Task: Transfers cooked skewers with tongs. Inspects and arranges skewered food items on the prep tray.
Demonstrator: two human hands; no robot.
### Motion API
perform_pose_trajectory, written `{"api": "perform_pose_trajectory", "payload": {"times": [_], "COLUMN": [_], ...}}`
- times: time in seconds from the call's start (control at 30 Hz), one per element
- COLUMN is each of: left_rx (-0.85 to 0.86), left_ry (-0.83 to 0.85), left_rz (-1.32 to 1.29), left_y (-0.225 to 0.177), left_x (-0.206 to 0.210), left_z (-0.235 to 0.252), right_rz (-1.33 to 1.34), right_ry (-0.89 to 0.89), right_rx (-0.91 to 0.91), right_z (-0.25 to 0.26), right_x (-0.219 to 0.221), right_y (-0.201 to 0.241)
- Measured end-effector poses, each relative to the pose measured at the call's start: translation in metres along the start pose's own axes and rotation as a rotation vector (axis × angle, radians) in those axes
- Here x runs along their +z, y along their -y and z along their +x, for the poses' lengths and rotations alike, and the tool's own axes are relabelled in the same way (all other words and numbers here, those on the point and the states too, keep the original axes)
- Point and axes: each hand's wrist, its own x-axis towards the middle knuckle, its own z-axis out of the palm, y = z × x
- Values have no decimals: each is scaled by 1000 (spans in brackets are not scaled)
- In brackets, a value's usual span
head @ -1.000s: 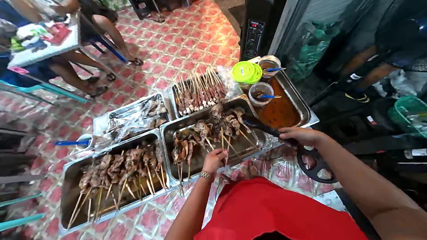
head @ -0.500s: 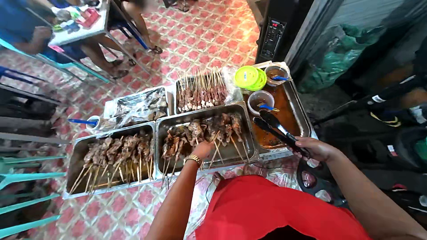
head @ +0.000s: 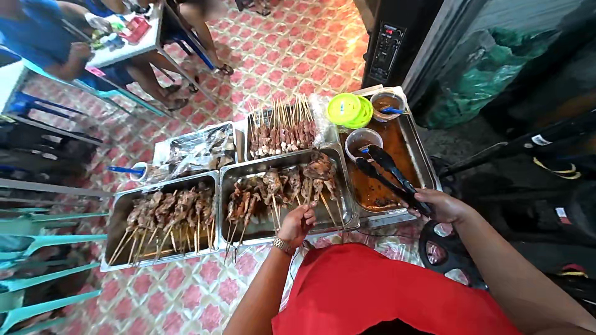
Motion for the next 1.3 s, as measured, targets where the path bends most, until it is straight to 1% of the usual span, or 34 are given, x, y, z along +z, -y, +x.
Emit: {"api": "perform_pose_trajectory", "payload": {"times": [0.13,0.23,0.33,0.4,0.47,0.6,0.73,0.8,0.9,1.0,1.13,1.17,1.23,1.3], "left_rx": [-5,-63,-168,-235,-264,-285,-303,-297,-292,-271,-225,-227,-244,-243], "left_ry": [-21,-36,-40,-47,-61,-77,-34,18,138,218,189,168,98,57], "left_rz": [80,101,265,433,571,691,869,1035,1264,1401,1288,1215,981,754], "left_y": [38,67,82,81,79,73,64,55,45,46,59,60,60,58], "left_x": [12,17,25,34,39,36,32,31,33,37,37,38,38,28], "left_z": [15,33,50,56,60,63,57,52,45,46,56,57,54,44], "right_rz": [-14,-14,-1,2,5,-11,-12,-11,-16,-3,-3,-3,-2,-13], "right_ry": [11,10,10,10,3,26,56,45,6,-21,-43,-51,-106,-175], "right_rx": [1,2,7,9,16,19,0,-7,-10,-31,-59,-67,-89,-84], "right_z": [1,-1,-4,-6,-6,-2,2,2,1,2,3,3,3,0], "right_x": [1,1,2,6,11,24,37,42,47,49,51,51,52,50], "right_y": [-4,-8,-11,-12,-14,-15,-15,-13,-10,-10,-9,-10,-12,-11]}}
